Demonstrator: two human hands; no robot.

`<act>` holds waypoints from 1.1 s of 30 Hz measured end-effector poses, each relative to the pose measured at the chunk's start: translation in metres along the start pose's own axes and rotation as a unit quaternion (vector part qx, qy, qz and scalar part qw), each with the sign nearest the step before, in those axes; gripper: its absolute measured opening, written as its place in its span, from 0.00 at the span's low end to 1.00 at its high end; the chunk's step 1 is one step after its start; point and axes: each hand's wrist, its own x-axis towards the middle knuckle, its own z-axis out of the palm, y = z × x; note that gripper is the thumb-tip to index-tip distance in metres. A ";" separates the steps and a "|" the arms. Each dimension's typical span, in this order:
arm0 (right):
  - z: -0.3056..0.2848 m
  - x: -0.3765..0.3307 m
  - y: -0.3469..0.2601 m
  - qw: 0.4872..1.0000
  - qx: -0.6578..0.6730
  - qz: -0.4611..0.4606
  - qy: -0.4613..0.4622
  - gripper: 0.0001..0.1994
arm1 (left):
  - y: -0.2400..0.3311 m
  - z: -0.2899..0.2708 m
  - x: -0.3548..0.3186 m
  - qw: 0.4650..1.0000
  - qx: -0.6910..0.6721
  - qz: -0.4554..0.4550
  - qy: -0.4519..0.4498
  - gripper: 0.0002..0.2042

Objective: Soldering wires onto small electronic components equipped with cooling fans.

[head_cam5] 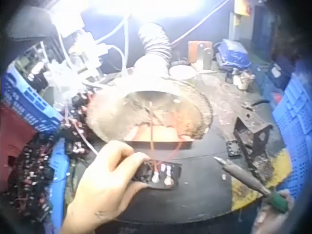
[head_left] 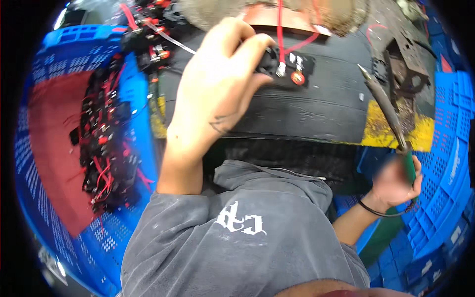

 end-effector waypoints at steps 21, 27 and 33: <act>-0.017 -0.012 0.009 0.989 -0.062 -0.053 0.123 0.23 | 0.006 -0.172 -0.044 0.887 0.400 -0.231 0.014 0.16; -0.006 -0.023 -0.002 0.983 -0.056 -0.089 0.149 0.22 | -0.005 -0.172 -0.040 0.870 0.442 -0.194 0.103 0.17; -0.002 -0.050 -0.020 0.985 -0.060 -0.093 0.133 0.22 | 0.005 -0.169 -0.023 0.933 0.304 -0.156 0.115 0.17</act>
